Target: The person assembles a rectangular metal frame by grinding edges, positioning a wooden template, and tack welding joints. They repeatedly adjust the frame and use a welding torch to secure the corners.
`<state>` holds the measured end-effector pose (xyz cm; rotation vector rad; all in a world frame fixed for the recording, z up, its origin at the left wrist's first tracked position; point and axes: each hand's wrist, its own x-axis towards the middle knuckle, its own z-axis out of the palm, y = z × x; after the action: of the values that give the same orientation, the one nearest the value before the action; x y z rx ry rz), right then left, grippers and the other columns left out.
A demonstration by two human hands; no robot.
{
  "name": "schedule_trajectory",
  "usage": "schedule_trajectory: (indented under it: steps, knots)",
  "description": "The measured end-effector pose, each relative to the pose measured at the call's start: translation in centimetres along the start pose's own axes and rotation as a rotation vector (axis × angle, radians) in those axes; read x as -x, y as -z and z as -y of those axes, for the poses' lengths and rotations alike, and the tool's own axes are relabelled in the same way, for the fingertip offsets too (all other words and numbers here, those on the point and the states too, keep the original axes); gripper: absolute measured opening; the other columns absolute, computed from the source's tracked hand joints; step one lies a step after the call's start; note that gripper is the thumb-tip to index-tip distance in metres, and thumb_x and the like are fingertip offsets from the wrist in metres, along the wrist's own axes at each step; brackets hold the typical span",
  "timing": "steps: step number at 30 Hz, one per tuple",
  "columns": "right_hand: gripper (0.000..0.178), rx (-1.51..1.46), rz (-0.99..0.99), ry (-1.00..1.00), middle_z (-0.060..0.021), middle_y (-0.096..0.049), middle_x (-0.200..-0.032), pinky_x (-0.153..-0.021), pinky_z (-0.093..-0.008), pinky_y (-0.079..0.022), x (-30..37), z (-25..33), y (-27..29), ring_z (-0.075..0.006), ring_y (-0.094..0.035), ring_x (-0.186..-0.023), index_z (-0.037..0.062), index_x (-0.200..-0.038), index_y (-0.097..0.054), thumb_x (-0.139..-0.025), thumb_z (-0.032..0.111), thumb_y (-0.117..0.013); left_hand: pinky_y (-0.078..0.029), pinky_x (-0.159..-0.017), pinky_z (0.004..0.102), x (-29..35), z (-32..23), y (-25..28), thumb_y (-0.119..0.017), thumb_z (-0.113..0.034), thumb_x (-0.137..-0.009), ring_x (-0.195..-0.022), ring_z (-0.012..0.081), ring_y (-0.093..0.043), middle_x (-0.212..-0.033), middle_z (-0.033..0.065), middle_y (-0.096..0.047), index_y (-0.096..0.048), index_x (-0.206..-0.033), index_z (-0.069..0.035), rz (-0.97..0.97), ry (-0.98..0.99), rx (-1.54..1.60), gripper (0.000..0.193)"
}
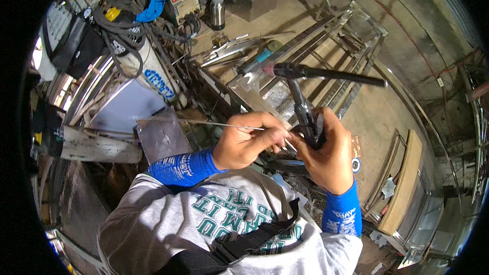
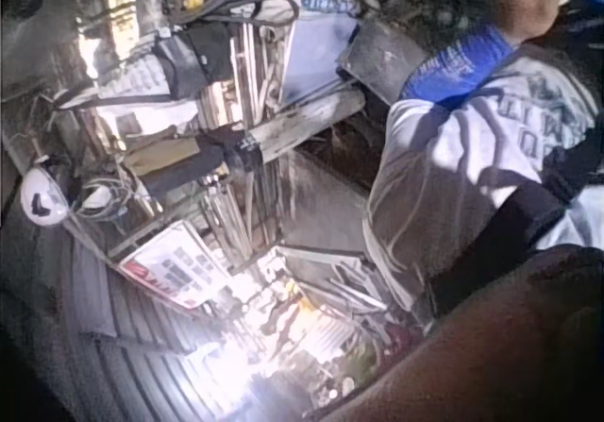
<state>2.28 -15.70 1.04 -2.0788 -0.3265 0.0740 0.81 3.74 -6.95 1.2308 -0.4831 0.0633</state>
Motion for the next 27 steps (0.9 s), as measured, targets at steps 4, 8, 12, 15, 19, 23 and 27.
schedule_trajectory:
  steps: [4,8,12,15,19,23,27]
  knots:
    - [0.048,-0.225,-0.075,0.124,-0.0038,-0.066,-0.097,-0.056,-0.0217,-0.043,-1.4,-1.4,3.7,-0.0061,-0.055,-0.069,0.0018,-0.120,-0.062,-0.079,-0.004,-0.086,-0.059,-0.080,0.0321,1.3,1.2,-0.3,-0.056,-0.010,-0.107,-0.089,0.0204,-0.073,-0.104,0.0173,-0.073,-0.067,-0.109,0.005,-0.128,-0.279,-0.389,0.019]
    - [0.044,-0.366,-0.211,0.336,-0.0126,-0.063,-0.113,-0.074,-0.0272,-0.045,-2.7,-3.4,14.7,-0.0148,-0.058,-0.089,-0.0017,-0.130,-0.057,-0.089,0.003,-0.073,-0.059,-0.093,0.0429,1.4,2.3,-2.4,-0.058,-0.008,-0.105,-0.106,0.0321,-0.073,-0.120,0.0263,-0.070,-0.062,-0.116,0.004,-0.197,-0.316,-0.435,0.016]
    - [0.043,-0.543,-0.300,0.687,-0.0215,-0.061,-0.129,-0.092,-0.0328,-0.047,-7.0,-7.5,28.2,-0.0235,-0.062,-0.109,-0.0051,-0.140,-0.051,-0.100,0.009,-0.059,-0.058,-0.095,0.0516,1.6,3.8,-5.2,-0.052,-0.014,-0.109,-0.109,0.0393,-0.072,-0.121,0.0311,-0.067,-0.058,-0.118,0.003,-0.352,-0.362,-0.362,0.020]
    - [0.044,-0.579,-0.211,0.753,-0.0251,-0.059,-0.139,-0.108,-0.0371,-0.045,-12.6,-12.7,35.9,-0.0278,-0.062,-0.124,-0.0073,-0.145,-0.050,-0.105,0.013,-0.052,-0.053,-0.102,0.0556,1.9,4.9,-8.0,-0.041,-0.018,-0.112,-0.114,0.0418,-0.070,-0.123,0.0341,-0.066,-0.056,-0.118,0.003,-0.457,-0.342,-0.582,0.026]
    - [0.037,-0.605,-0.061,0.697,-0.0188,-0.067,-0.122,-0.084,-0.0311,-0.047,-18.9,-13.3,29.2,-0.0181,-0.060,-0.095,-0.0026,-0.137,-0.056,-0.106,0.018,-0.054,-0.042,-0.115,0.0487,0.6,4.3,-12.1,-0.035,-0.016,-0.104,-0.131,0.0392,-0.061,-0.133,0.0292,-0.066,-0.061,-0.127,0.006,-0.637,-0.141,-0.993,0.041]
    - [0.031,-0.407,0.351,0.445,-0.0064,-0.072,-0.093,-0.053,-0.0238,-0.044,-21.1,-10.8,14.5,-0.0076,-0.057,-0.064,0.0035,-0.124,-0.063,-0.103,0.025,-0.064,-0.041,-0.116,0.0462,0.4,7.1,-15.0,-0.041,-0.012,-0.104,-0.134,0.0368,-0.058,-0.138,0.0250,-0.063,-0.064,-0.125,0.006,-0.773,-0.064,-1.215,0.036]
    - [0.032,-0.325,0.711,0.407,-0.0046,-0.071,-0.091,-0.047,-0.0235,-0.042,-22.6,-13.3,5.4,-0.0081,-0.057,-0.059,-0.0015,-0.129,-0.061,-0.102,0.015,-0.066,-0.040,-0.117,0.0472,-1.5,8.5,-16.2,-0.048,-0.009,-0.102,-0.136,0.0379,-0.054,-0.139,0.0218,-0.062,-0.063,-0.126,0.004,-0.787,0.115,-1.495,0.032]
